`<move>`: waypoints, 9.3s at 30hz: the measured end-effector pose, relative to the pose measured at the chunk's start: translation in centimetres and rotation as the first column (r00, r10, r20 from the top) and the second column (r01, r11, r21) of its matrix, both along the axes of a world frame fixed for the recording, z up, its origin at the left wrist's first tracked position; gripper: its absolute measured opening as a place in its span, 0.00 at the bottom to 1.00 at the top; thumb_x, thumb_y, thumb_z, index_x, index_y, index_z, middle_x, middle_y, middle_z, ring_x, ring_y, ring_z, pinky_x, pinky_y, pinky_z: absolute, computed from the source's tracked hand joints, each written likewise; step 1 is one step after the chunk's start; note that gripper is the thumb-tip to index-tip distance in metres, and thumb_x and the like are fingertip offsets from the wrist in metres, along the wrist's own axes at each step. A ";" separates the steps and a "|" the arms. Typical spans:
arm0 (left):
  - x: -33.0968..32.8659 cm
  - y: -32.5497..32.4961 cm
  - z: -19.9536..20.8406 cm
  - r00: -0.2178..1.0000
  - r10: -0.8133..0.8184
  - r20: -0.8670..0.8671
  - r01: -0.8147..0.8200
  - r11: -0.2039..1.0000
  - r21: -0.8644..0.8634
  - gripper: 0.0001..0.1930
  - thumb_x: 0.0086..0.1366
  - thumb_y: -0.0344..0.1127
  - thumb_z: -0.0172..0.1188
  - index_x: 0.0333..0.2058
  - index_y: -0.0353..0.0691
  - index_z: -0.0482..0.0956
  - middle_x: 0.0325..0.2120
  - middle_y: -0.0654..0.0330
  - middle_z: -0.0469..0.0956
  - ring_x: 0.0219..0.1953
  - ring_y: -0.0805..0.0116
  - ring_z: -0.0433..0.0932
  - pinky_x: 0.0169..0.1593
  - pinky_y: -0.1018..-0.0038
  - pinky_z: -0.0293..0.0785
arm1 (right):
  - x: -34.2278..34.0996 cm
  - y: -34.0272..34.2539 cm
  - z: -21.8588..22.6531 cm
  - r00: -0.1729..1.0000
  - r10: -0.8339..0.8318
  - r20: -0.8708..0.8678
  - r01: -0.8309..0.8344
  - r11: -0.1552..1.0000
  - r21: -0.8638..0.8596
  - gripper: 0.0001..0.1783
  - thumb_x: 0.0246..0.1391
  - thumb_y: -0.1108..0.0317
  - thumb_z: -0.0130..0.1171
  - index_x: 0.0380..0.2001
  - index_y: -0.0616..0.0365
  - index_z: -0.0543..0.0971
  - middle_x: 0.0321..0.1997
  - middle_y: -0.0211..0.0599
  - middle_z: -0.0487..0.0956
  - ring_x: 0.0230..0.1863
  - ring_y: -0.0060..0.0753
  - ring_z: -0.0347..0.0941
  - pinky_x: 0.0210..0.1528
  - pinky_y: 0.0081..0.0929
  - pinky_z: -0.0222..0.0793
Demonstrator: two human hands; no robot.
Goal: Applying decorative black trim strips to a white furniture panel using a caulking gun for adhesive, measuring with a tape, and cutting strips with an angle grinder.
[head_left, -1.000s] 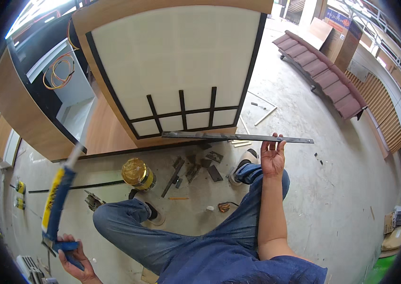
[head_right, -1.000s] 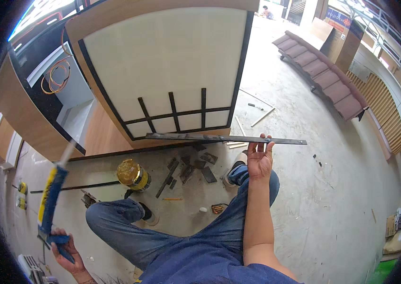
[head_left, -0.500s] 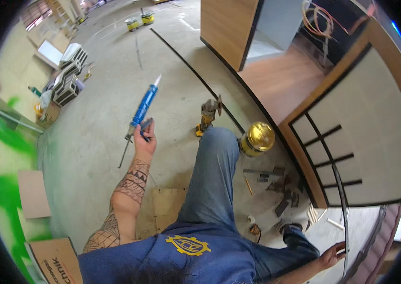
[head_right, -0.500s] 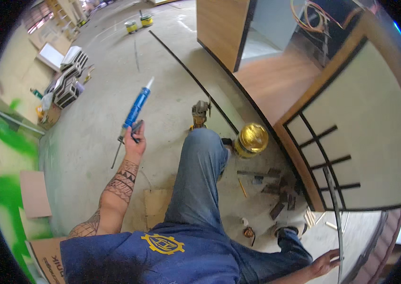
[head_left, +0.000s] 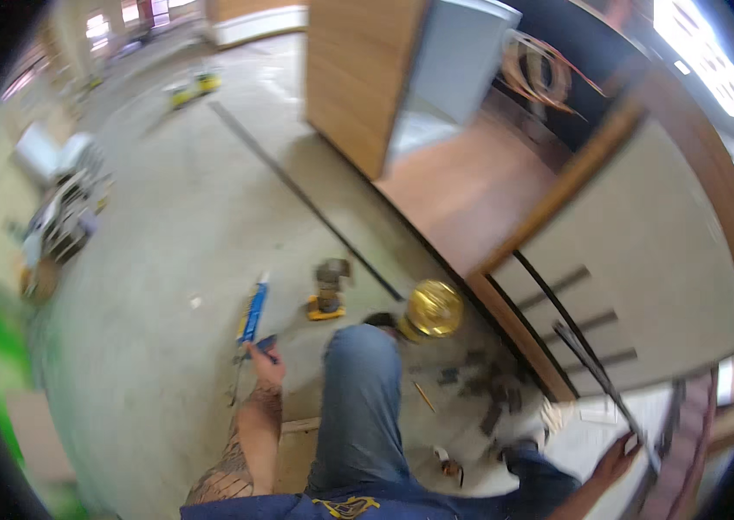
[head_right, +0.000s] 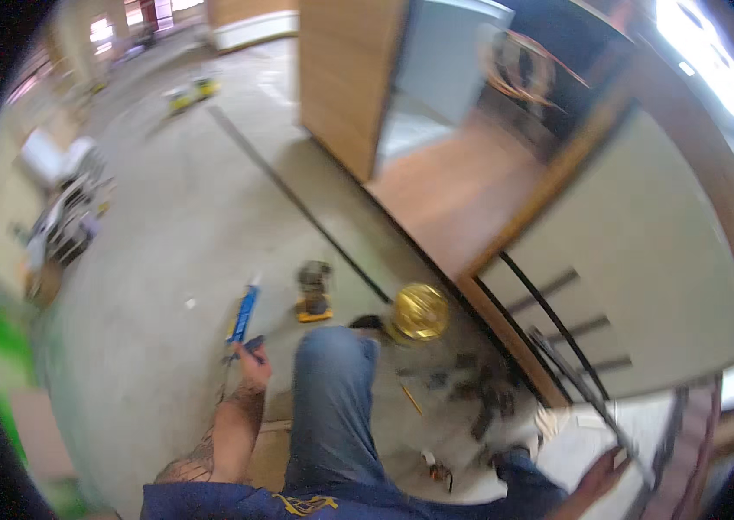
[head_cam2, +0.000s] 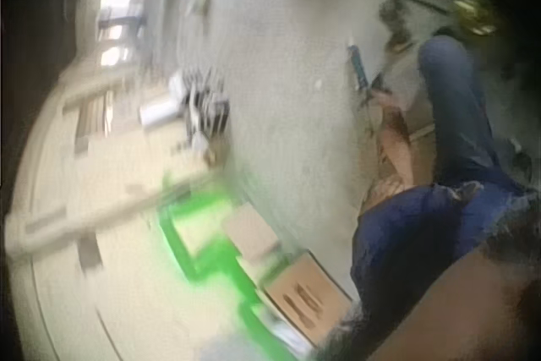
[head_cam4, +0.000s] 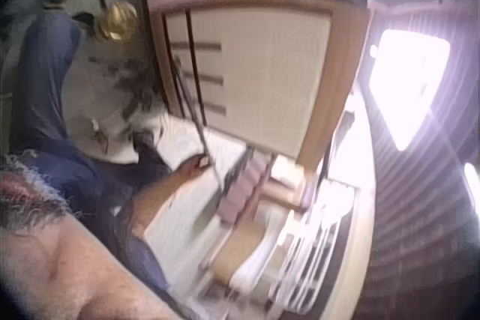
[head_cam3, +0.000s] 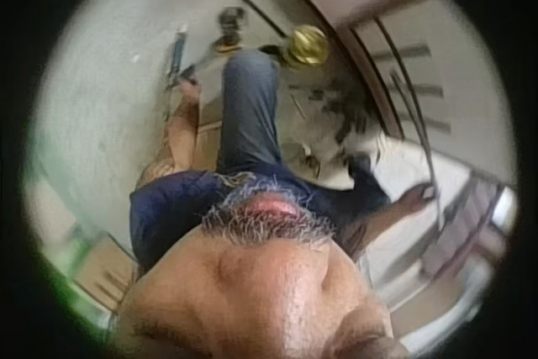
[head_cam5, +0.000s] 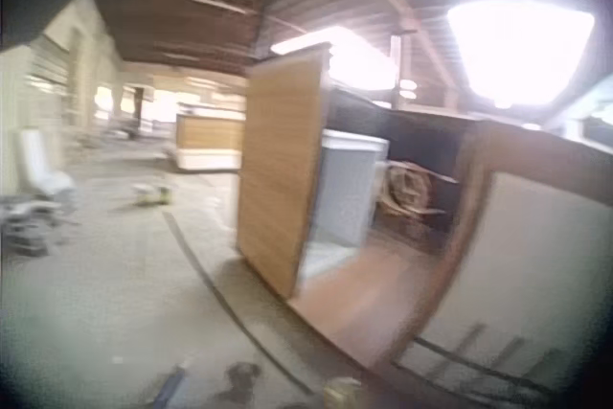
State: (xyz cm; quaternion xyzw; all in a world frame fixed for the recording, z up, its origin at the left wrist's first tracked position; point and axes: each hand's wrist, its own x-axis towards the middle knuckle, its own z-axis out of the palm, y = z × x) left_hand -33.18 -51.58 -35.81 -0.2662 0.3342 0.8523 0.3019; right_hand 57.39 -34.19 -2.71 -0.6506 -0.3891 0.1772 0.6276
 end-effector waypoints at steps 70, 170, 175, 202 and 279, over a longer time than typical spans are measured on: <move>33.7 49.9 40.4 0.314 -0.634 -0.707 0.774 0.603 -0.196 0.09 0.72 0.31 0.62 0.43 0.36 0.72 0.33 0.57 0.78 0.35 0.64 0.82 0.42 0.61 0.90 | -10.9 18.3 5.2 0.535 0.119 -0.836 0.184 0.950 0.253 0.25 0.70 0.63 0.65 0.58 0.69 0.68 0.51 0.56 0.77 0.51 0.50 0.80 0.58 0.52 0.85; 33.0 51.1 37.6 0.205 -0.700 -0.684 0.743 0.566 -0.357 0.21 0.72 0.27 0.63 0.60 0.38 0.69 0.53 0.56 0.80 0.55 0.61 0.81 0.54 0.43 0.84 | -9.4 19.4 4.6 0.677 -0.132 -0.724 0.133 0.990 -0.056 0.25 0.59 0.50 0.77 0.50 0.52 0.81 0.49 0.30 0.88 0.57 0.36 0.77 0.64 0.58 0.56; 34.3 50.7 37.8 0.240 -0.701 -0.672 0.748 0.574 -0.332 0.20 0.71 0.27 0.64 0.59 0.39 0.70 0.51 0.58 0.80 0.55 0.63 0.80 0.55 0.41 0.81 | -8.2 19.4 3.9 0.701 -0.133 -0.700 0.133 0.990 -0.055 0.28 0.60 0.50 0.77 0.54 0.56 0.82 0.55 0.34 0.87 0.63 0.39 0.76 0.74 0.70 0.47; 34.5 50.1 37.6 0.244 -0.708 -0.663 0.740 0.577 -0.345 0.17 0.70 0.32 0.68 0.53 0.40 0.74 0.45 0.61 0.82 0.49 0.66 0.81 0.49 0.53 0.84 | -9.8 20.4 3.0 0.715 -0.135 -0.686 0.267 0.959 0.090 0.25 0.59 0.61 0.79 0.47 0.70 0.79 0.43 0.48 0.88 0.45 0.36 0.85 0.52 0.27 0.80; 41.1 44.8 36.4 -0.291 -0.544 -0.787 0.325 0.717 -0.617 0.26 0.68 0.39 0.70 0.60 0.32 0.74 0.44 0.50 0.82 0.42 0.60 0.84 0.47 0.64 0.80 | -18.0 20.4 4.2 0.923 -0.355 0.148 0.356 0.934 0.027 0.50 0.59 0.60 0.74 0.72 0.73 0.56 0.60 0.59 0.68 0.54 0.51 0.73 0.58 0.45 0.73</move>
